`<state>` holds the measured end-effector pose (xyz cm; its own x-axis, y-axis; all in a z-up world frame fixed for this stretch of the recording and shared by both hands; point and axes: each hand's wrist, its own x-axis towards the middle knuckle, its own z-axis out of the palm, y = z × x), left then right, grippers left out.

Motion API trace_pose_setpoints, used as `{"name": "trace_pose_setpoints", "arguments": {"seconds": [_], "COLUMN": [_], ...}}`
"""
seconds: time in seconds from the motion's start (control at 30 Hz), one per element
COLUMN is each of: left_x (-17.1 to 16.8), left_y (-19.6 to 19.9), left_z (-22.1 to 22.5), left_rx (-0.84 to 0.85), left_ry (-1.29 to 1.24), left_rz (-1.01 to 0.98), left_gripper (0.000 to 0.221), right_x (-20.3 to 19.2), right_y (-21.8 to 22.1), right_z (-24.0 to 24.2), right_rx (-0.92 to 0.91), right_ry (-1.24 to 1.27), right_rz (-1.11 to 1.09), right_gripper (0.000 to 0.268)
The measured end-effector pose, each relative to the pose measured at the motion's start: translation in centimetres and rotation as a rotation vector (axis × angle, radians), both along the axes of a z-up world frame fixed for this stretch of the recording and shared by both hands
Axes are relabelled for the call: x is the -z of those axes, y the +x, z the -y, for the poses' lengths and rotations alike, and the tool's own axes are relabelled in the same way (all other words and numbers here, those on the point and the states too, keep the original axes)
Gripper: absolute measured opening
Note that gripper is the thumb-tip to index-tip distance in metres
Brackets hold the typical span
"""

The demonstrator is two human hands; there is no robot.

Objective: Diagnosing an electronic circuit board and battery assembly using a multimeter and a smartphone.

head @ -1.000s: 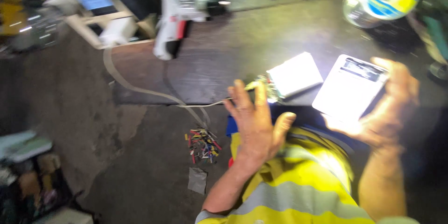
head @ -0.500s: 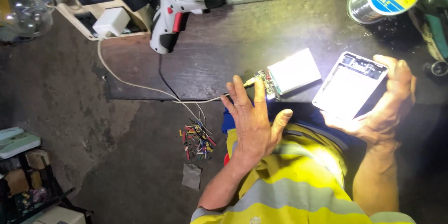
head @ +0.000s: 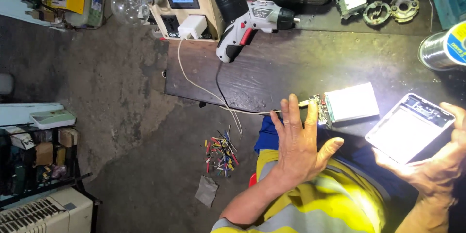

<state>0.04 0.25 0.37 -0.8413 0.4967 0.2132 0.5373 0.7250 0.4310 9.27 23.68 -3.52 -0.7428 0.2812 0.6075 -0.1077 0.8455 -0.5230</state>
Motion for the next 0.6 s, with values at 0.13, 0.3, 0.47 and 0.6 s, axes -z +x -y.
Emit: {"name": "trace_pose_setpoints", "arguments": {"seconds": [0.13, 0.3, 0.47, 0.6], "left_x": [0.1, 0.5, 0.5, 0.6], "left_y": [-0.1, 0.1, 0.0, 0.0], "left_z": [0.1, 0.3, 0.4, 0.5], "left_rx": [-0.008, 0.022, 0.012, 0.024], "left_ry": [-0.013, -0.052, -0.092, -0.102], "left_rz": [0.037, 0.104, 0.091, 0.094], "left_gripper": [0.088, 0.091, 0.088, 0.088], "right_x": [-0.2, -2.1, -3.3, -4.0], "right_y": [-0.1, 0.2, -0.8, -1.2], "right_z": [-0.1, 0.6, 1.1, 1.6], "right_rx": [0.026, 0.105, 0.119, 0.151], "right_ry": [0.069, 0.163, 0.206, 0.225], "right_rz": [0.017, 0.127, 0.05, 0.038], "right_gripper": [0.131, 0.133, 0.122, 0.111]}}
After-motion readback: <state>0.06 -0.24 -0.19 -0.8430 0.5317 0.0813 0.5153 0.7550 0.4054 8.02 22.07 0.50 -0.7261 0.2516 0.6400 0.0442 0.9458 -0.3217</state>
